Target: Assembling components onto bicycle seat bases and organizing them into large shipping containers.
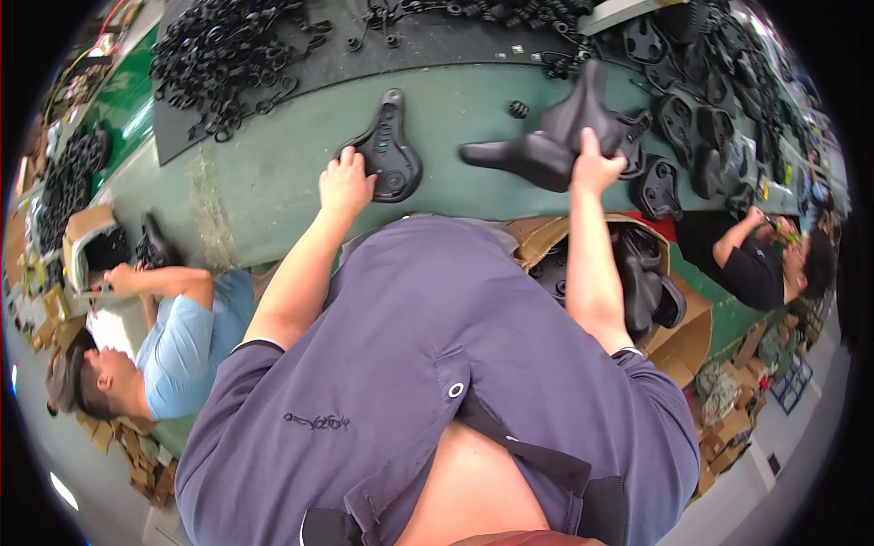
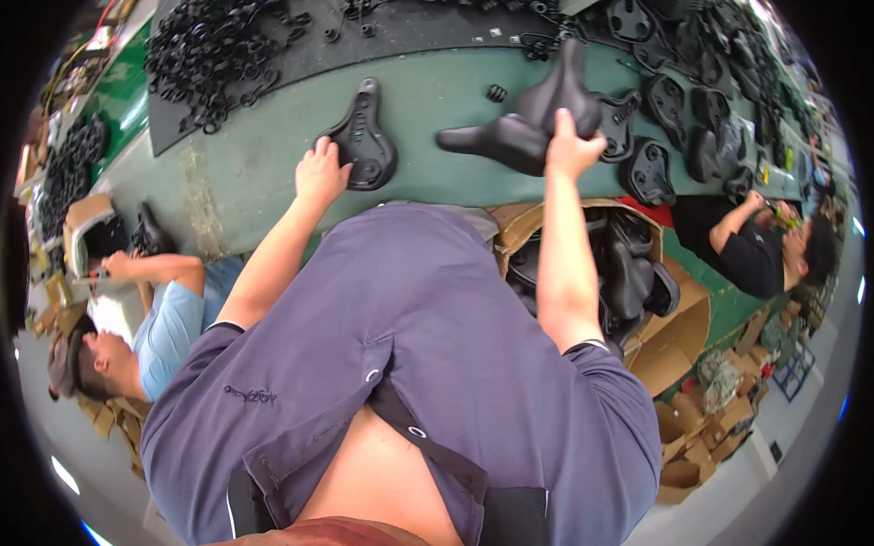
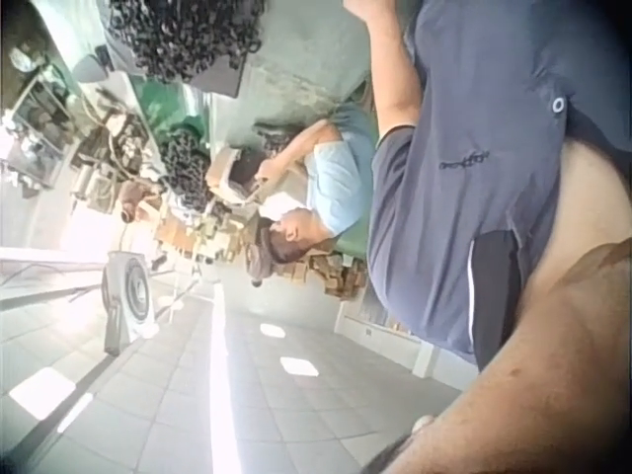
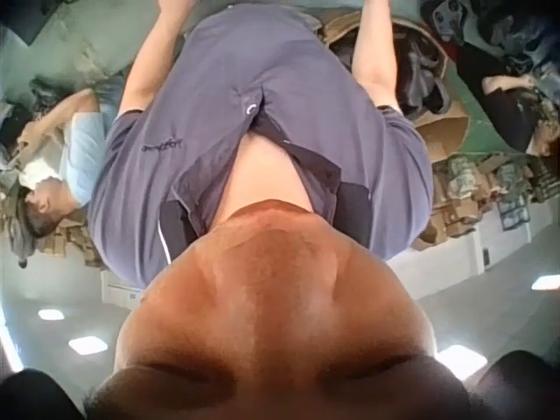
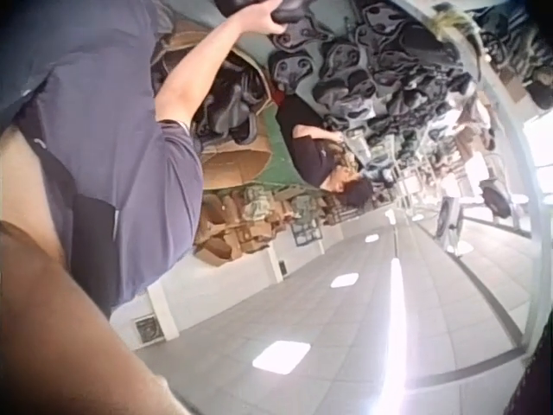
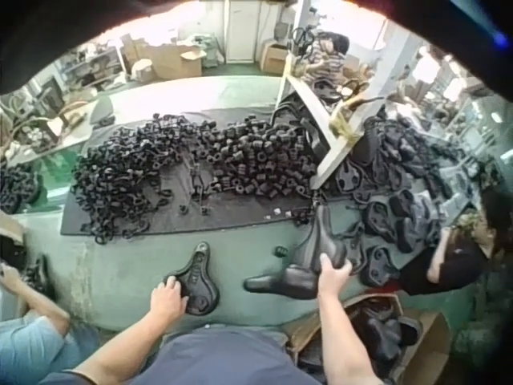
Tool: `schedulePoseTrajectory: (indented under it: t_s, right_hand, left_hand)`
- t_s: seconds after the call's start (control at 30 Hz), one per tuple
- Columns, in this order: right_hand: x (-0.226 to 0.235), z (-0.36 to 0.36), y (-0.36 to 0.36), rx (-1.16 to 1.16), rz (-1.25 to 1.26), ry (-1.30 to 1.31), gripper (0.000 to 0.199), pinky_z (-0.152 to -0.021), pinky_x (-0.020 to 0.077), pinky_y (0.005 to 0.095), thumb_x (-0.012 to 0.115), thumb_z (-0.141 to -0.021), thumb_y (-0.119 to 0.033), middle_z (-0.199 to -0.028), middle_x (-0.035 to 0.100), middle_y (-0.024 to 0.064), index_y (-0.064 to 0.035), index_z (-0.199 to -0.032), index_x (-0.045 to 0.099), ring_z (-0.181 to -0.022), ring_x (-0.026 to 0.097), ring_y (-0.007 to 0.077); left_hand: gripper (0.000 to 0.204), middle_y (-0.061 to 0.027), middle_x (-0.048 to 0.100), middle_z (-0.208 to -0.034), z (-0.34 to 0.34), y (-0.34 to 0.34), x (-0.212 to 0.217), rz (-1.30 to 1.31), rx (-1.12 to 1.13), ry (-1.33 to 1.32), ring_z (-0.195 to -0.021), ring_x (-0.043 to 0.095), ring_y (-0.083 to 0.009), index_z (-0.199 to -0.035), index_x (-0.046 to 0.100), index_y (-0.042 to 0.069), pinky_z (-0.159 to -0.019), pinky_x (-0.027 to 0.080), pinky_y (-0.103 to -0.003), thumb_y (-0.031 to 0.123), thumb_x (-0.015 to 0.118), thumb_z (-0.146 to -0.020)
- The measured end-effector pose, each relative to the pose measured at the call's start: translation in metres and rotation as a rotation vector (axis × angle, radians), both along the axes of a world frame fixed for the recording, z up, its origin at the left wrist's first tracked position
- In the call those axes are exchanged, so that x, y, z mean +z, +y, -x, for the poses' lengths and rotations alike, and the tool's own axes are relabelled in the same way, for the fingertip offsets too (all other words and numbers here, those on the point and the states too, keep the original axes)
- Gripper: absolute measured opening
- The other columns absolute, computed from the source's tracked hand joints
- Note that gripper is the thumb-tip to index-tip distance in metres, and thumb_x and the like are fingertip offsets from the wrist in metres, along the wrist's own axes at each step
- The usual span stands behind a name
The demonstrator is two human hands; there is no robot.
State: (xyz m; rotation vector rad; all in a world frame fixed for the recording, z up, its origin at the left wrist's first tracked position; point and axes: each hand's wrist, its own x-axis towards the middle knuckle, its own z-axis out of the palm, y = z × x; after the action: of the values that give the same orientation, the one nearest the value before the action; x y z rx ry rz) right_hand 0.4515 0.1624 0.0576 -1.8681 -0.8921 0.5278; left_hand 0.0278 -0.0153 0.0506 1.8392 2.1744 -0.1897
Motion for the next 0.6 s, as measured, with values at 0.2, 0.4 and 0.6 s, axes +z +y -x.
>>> schedulePoseTrajectory:
  t_s: [0.2, 0.4, 0.6]
  right_hand:
    - [0.036, 0.125, -0.105, 0.223, -0.044, -0.125, 0.08, -0.095, 0.0545, 0.0414, 0.093, -0.077, -0.029, -0.119, 0.064, 0.0174, 0.0043, -0.135, 0.048, -0.106, 0.065, 0.0277]
    - [0.055, 0.178, -0.161, 0.558, -0.106, -0.251, 0.074, -0.095, 0.0515, 0.0423, 0.093, -0.072, -0.021, -0.116, 0.055, 0.0195, 0.0005, -0.127, 0.048, -0.106, 0.06, 0.0364]
    - [0.085, 0.146, -0.136, 0.583, -0.195, -0.384, 0.073, -0.097, 0.0498, 0.0432, 0.093, -0.07, -0.018, -0.118, 0.054, 0.0213, 0.0009, -0.126, 0.051, -0.109, 0.058, 0.0387]
  left_hand:
    - [0.042, -0.0152, 0.057, -0.133, 0.052, -0.003, -0.006, 0.033, 0.1, -0.053, -0.106, 0.069, -0.0402, -0.116, 0.061, 0.003, -0.086, 0.06, -0.051, 0.032, 0.077, -0.09]
    - [0.043, -0.0155, 0.057, -0.127, 0.084, -0.015, -0.011, -0.004, 0.062, -0.088, -0.102, 0.069, -0.0395, -0.112, 0.058, 0.003, -0.082, 0.059, -0.05, 0.034, 0.078, -0.09]
    - [0.044, -0.0161, 0.057, -0.127, 0.099, -0.039, -0.008, 0.022, -0.076, -0.072, -0.099, 0.069, -0.0382, -0.113, 0.058, 0.003, -0.081, 0.058, -0.05, 0.029, 0.081, -0.086]
